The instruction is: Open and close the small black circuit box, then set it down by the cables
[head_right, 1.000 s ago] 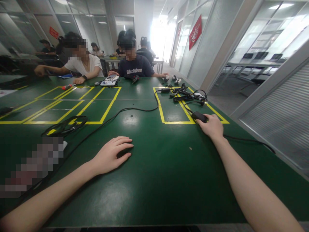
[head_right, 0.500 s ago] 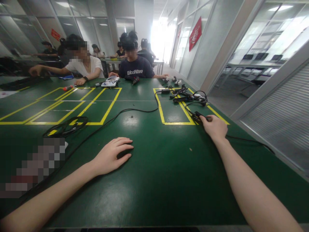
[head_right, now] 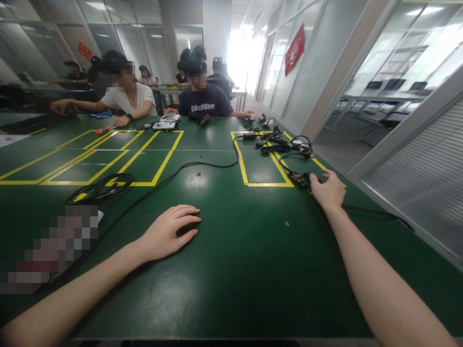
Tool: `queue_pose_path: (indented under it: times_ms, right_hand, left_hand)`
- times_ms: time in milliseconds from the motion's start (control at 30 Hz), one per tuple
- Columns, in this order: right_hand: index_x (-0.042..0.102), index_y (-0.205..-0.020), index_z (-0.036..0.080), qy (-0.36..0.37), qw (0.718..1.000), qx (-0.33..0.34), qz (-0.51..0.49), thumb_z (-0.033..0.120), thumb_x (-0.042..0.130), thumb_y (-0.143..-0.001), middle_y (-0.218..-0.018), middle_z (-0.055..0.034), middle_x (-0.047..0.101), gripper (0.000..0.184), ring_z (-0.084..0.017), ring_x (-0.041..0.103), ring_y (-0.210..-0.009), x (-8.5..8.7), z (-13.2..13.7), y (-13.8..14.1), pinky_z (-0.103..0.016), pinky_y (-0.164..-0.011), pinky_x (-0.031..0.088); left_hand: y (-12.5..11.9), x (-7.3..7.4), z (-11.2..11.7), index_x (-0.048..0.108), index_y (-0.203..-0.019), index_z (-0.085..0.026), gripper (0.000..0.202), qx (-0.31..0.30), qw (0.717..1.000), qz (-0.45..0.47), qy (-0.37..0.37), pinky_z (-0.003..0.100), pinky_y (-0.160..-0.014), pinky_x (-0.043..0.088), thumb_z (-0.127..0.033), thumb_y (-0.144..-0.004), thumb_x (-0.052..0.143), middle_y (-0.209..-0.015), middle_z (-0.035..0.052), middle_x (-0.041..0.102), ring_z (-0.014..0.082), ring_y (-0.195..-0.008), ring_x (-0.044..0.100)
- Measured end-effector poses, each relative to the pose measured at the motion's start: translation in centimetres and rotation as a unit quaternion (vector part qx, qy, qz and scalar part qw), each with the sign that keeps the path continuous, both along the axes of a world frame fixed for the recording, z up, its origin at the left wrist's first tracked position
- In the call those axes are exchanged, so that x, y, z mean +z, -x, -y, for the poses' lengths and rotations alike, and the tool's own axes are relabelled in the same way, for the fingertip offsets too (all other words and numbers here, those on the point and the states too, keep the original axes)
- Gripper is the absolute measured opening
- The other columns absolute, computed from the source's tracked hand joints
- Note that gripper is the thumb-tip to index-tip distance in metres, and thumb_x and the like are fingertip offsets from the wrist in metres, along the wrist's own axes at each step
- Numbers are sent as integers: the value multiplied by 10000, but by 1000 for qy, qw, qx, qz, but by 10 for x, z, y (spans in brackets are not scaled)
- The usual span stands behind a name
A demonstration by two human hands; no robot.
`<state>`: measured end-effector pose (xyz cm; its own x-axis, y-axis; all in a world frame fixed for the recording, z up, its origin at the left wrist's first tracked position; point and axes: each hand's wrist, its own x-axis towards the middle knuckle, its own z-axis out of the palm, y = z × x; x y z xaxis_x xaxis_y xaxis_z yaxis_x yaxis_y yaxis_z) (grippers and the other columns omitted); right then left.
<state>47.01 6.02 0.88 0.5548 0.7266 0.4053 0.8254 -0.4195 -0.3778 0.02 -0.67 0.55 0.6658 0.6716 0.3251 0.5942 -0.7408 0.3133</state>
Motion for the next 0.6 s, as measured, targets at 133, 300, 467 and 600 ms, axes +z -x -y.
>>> queue_pose_path:
  times_ms: [133, 300, 467, 600]
  right_hand:
    - [664, -1262, 84, 4, 999, -15, -44, 391, 682, -940, -1187, -198, 714, 446, -248, 634, -875, 8, 3, 9, -333, -766, 421]
    - [699, -1044, 128, -12, 997, 30, -67, 338, 801, -803, -953, -109, 640, 335, -248, 551, -868, 16, 7, 19, -328, -730, 379]
    - [702, -1046, 125, -24, 997, 36, -68, 312, 828, -767, -827, -23, 516, 358, -227, 506, -799, 21, 10, 24, -326, -707, 367]
    - [707, -1152, 84, -28, 999, 35, -24, 325, 794, -804, -838, -46, 540, 433, -245, 529, -830, 13, 4, 13, -329, -724, 397]
  left_hand:
    - [0, 0, 0, 754, -1159, -204, 217, 1, 1000, 0, 0, 505, -1081, 541, -271, -971, 669, -1313, 109, 732, 297, -1260, 658]
    - [0, 0, 0, 754, -1164, -214, 218, 1, 1000, -3, 3, 506, -1088, 536, -276, -975, 663, -1325, 103, 728, 295, -1270, 651]
    - [0, -1, -1, 755, -1165, -208, 223, 2, 1000, -2, 5, 512, -1095, 531, -277, -972, 668, -1325, 109, 725, 300, -1271, 651]
    - [1, -1, 0, 754, -1168, -213, 225, 2, 1000, -2, 5, 505, -1096, 531, -268, -966, 675, -1331, 106, 722, 298, -1269, 653]
